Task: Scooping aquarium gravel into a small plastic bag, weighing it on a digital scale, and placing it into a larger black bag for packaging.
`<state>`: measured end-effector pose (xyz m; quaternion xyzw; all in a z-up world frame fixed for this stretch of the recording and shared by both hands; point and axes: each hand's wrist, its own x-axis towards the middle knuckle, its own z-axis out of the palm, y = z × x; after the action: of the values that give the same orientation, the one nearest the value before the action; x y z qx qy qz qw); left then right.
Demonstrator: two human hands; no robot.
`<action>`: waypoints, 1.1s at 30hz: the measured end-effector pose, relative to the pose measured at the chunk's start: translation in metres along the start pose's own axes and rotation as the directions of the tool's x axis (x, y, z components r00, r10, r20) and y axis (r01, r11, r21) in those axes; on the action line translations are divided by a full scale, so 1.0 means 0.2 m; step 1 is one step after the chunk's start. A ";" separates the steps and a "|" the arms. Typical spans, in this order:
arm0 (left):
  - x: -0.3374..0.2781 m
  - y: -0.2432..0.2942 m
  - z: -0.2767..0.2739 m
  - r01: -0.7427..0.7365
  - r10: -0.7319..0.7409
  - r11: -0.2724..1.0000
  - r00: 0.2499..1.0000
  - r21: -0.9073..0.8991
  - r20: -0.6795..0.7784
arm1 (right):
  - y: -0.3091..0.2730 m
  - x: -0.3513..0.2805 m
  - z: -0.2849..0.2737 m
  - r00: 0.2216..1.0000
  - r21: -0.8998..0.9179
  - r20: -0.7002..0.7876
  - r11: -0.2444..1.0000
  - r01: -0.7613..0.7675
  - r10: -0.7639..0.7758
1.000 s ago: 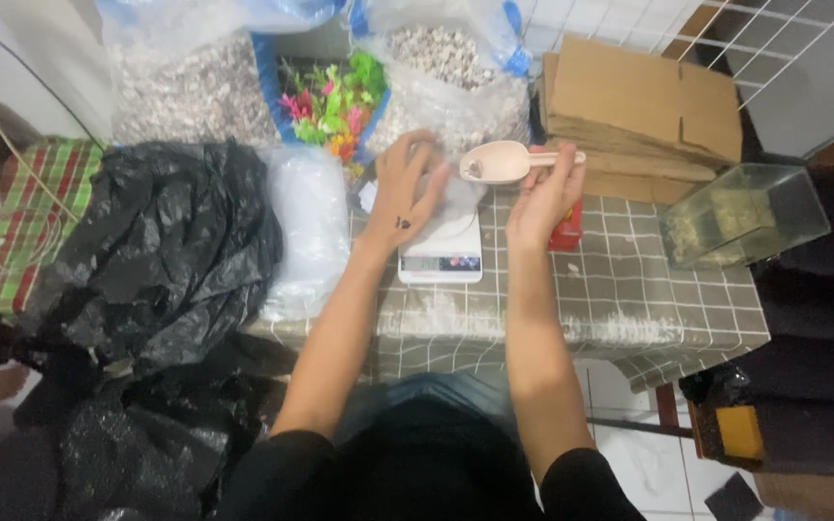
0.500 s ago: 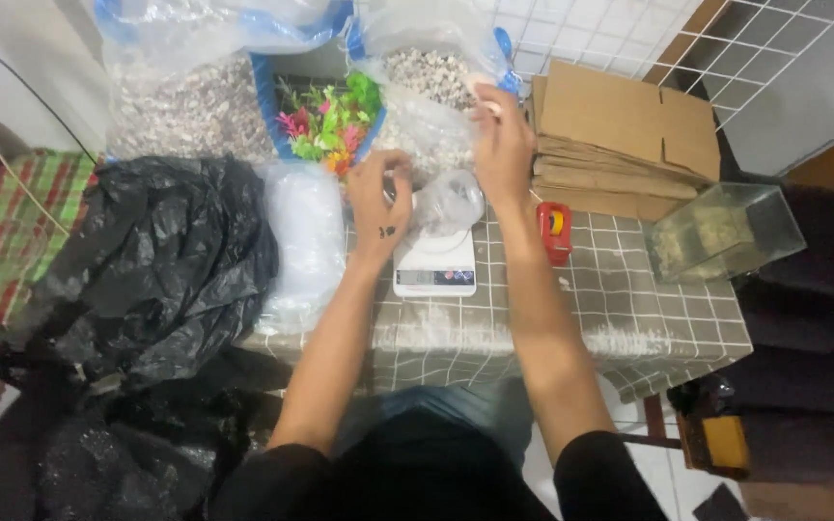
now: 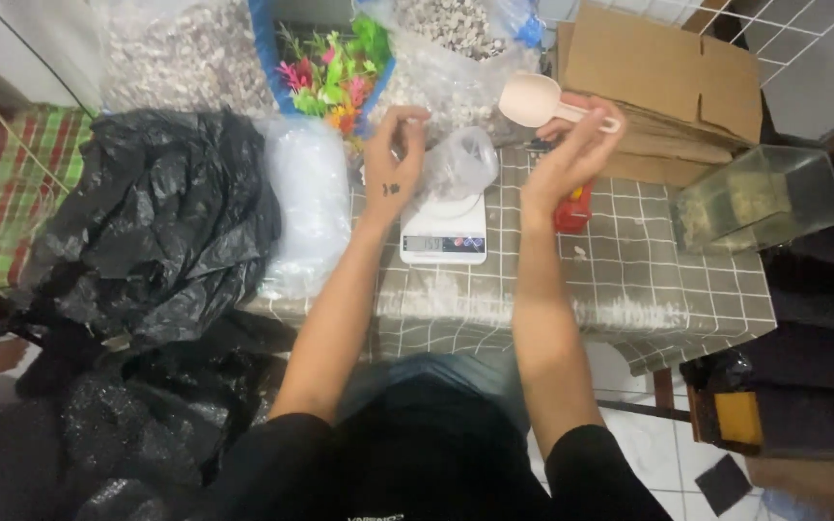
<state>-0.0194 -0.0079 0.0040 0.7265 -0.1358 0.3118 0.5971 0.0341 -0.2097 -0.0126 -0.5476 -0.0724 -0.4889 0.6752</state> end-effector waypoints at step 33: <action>-0.04 -0.02 0.01 0.087 -0.102 0.961 0.994 0.263 0.046 | -0.19 -0.10 0.01 0.966 0.072 0.156 0.973 -0.217 0.204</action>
<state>-0.0223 -0.0095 -0.0048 0.8133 -0.0764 0.2763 0.5063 -0.0026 -0.1941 0.0008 -0.5566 -0.0849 -0.3687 0.7396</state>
